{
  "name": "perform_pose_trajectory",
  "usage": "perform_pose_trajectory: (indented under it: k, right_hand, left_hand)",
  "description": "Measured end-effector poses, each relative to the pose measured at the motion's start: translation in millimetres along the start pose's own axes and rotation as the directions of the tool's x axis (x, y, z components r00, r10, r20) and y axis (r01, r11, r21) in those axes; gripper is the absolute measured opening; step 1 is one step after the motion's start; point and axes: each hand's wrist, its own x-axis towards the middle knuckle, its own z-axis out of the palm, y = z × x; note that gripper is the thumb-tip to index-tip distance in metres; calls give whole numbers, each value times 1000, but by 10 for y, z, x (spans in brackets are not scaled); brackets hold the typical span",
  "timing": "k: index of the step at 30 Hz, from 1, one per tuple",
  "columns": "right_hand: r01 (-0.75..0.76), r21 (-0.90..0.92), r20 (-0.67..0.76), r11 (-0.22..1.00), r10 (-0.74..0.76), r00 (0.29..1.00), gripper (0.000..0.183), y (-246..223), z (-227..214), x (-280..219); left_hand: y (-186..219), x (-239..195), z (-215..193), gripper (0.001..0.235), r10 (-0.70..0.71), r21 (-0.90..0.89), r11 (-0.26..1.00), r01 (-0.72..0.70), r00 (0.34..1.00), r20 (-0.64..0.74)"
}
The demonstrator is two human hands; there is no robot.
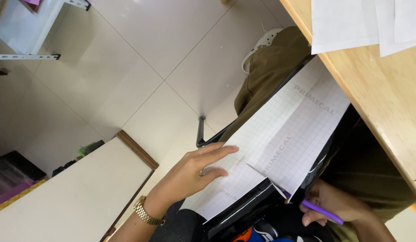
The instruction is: Cutting a black vinyl sheet with scissors on a wooden desk
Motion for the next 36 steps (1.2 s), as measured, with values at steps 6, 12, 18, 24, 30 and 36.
perform_pose_trajectory:
  k: [6,12,18,24,30,36]
  right_hand:
    - [40,-82,-5,996,-40,999,39,-255,105,-114]
    - [-87,-117,-142,989,70,987,44,-234,65,-279]
    - [67,-176,-80,982,-82,993,56,-59,-42,-242]
    - [186,-99,113,978,-175,978,53,-325,62,-154]
    - [159,-76,94,984,-151,984,61,-89,-1,-23]
    - [12,-75,-44,997,-16,999,41,-334,160,-94]
  left_hand:
    - [-49,48,35,46,31,-93,995,-39,996,-89]
    - [22,121,46,48,62,-106,992,-71,994,-87]
    - [113,194,84,52,94,-124,989,-84,993,73]
    - [50,183,106,53,42,-125,992,-32,996,77]
    - [-9,179,103,54,4,-102,995,3,998,69]
    - [-46,218,78,53,44,-112,993,-37,997,62]
